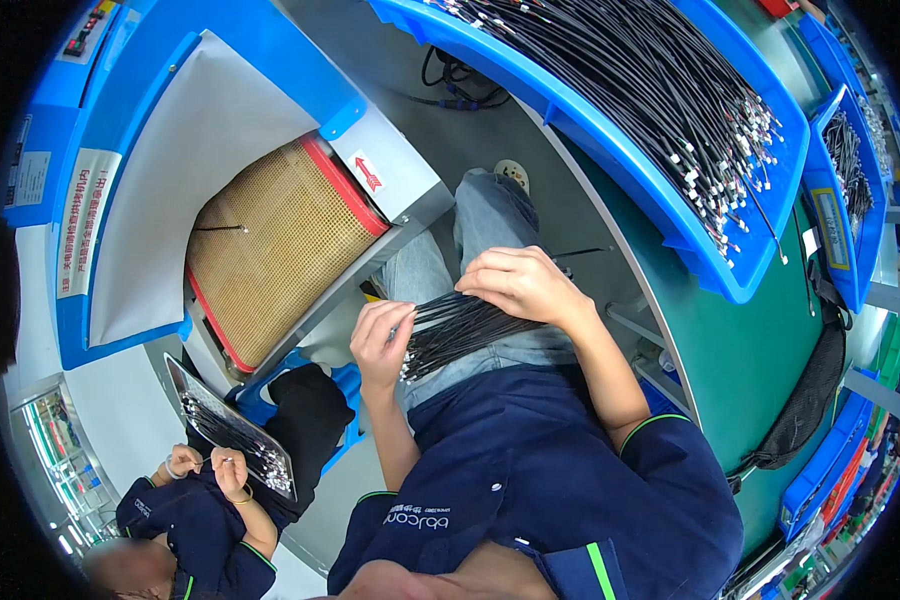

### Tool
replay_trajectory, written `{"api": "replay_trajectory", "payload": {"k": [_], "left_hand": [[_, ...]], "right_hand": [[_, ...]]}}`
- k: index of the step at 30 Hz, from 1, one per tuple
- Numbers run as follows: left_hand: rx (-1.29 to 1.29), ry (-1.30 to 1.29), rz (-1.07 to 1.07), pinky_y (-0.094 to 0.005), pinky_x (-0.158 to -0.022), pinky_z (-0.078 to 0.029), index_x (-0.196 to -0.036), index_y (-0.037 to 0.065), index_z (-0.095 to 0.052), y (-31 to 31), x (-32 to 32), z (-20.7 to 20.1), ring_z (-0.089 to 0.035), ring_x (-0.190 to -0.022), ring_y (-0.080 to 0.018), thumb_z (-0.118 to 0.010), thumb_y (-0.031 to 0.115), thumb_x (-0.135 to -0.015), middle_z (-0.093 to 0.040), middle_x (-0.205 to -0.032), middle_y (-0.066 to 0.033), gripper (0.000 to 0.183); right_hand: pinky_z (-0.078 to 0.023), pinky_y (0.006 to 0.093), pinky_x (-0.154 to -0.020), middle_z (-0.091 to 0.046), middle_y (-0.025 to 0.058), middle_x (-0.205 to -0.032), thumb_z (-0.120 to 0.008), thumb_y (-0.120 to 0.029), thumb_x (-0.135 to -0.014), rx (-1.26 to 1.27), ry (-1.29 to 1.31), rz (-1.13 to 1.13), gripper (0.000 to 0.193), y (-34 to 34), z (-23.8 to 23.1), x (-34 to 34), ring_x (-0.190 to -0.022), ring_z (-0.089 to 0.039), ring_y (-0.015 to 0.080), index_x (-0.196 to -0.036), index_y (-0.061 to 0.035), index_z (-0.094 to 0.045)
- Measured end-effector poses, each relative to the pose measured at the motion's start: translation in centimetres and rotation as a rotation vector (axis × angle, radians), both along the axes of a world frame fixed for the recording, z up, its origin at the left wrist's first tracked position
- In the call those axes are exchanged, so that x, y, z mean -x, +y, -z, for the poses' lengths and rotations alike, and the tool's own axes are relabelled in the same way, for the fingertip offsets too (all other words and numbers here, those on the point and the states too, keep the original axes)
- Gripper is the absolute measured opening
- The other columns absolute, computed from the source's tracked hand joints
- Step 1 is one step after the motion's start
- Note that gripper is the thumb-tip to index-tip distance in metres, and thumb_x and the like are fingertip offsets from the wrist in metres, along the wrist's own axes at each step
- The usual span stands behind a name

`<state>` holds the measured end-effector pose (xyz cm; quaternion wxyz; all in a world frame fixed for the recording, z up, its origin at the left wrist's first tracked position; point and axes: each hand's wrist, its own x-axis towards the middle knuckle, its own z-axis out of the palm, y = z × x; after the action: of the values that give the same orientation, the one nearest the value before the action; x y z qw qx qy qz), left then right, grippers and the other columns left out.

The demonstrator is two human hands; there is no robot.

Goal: The person repeatedly picks up black cables with white tips from a blue bin and feeds them one by one into a blue machine with a mesh conveyor belt. The cables are processed by the machine and then collected by the person, who places them back into the bin.

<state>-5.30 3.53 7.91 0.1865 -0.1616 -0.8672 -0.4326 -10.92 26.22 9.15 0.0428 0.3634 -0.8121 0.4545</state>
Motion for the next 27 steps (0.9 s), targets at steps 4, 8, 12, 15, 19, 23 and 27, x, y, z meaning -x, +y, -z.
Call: {"api": "replay_trajectory", "payload": {"k": [4,8,12,15,19,23,27], "left_hand": [[0.068,0.039,0.018,-0.0319,-0.064,-0.049,-0.082,0.001,-0.064,-0.09,0.12,0.10,-0.061,-0.073,-0.0235,-0.071,-0.006,-0.067,-0.065,-0.079,-0.0080,0.019],[0.035,0.007,0.002,-0.0321,-0.064,-0.049,-0.081,0.001,-0.063,-0.07,-0.10,0.45,-0.061,-0.072,-0.0235,-0.072,-0.005,-0.066,-0.064,-0.078,-0.0082,0.019],[0.013,-0.003,-0.010,-0.0322,-0.065,-0.049,-0.081,0.001,-0.063,0.13,-0.14,0.18,-0.061,-0.072,-0.0237,-0.072,-0.006,-0.065,-0.064,-0.077,-0.0082,0.019],[0.016,-0.004,-0.003,-0.0323,-0.065,-0.049,-0.081,0.001,-0.063,0.10,-0.11,-0.10,-0.061,-0.072,-0.0238,-0.071,-0.007,-0.064,-0.064,-0.077,-0.0084,0.020],[0.023,0.014,0.005,-0.0321,-0.064,-0.050,-0.080,0.001,-0.063,0.17,-0.12,-0.14,-0.062,-0.072,-0.0236,-0.071,-0.007,-0.064,-0.065,-0.077,-0.0083,0.020],[0.029,0.028,0.017,-0.0320,-0.064,-0.050,-0.080,0.001,-0.064,0.32,0.14,-0.43,-0.062,-0.072,-0.0234,-0.071,-0.007,-0.063,-0.065,-0.077,-0.0079,0.020],[0.088,0.029,0.024,-0.0323,-0.064,-0.050,-0.079,0.002,-0.063,-0.17,0.22,-0.17,-0.062,-0.072,-0.0239,-0.070,-0.007,-0.063,-0.065,-0.077,-0.0076,0.020]], "right_hand": [[-0.049,0.0304,-0.057,-0.064,0.0039,-0.077,-0.069,-0.008,-0.074,-0.040,-0.073,0.002,0.011,-0.06,0.06,-0.08,-0.068,-0.062,0.0188,-0.085,-0.0070,-0.067],[-0.049,0.0306,-0.058,-0.064,0.0040,-0.076,-0.069,-0.008,-0.075,-0.028,-0.044,-0.008,0.011,-0.06,0.09,0.00,-0.068,-0.062,0.0193,-0.085,-0.0066,-0.067],[-0.049,0.0306,-0.058,-0.064,0.0045,-0.076,-0.069,-0.007,-0.074,0.003,-0.041,-0.006,0.011,-0.11,0.13,0.03,-0.067,-0.062,0.0197,-0.085,-0.0062,-0.067],[-0.049,0.0306,-0.057,-0.064,0.0047,-0.076,-0.069,-0.007,-0.074,0.021,-0.041,-0.007,0.011,-0.12,0.24,0.02,-0.067,-0.062,0.0198,-0.084,-0.0060,-0.067],[-0.049,0.0305,-0.057,-0.064,0.0047,-0.076,-0.069,-0.007,-0.074,0.022,-0.044,-0.013,0.010,-0.21,0.29,0.05,-0.067,-0.062,0.0200,-0.084,-0.0056,-0.066],[-0.049,0.0307,-0.058,-0.064,0.0051,-0.076,-0.068,-0.006,-0.075,0.040,-0.065,-0.020,0.010,-0.17,0.46,0.12,-0.067,-0.062,0.0204,-0.084,-0.0053,-0.066],[-0.050,0.0311,-0.061,-0.064,0.0055,-0.078,-0.068,-0.007,-0.075,0.031,-0.124,-0.024,0.009,-0.43,0.63,-0.15,-0.070,-0.062,0.0210,-0.084,-0.0050,-0.066]]}}
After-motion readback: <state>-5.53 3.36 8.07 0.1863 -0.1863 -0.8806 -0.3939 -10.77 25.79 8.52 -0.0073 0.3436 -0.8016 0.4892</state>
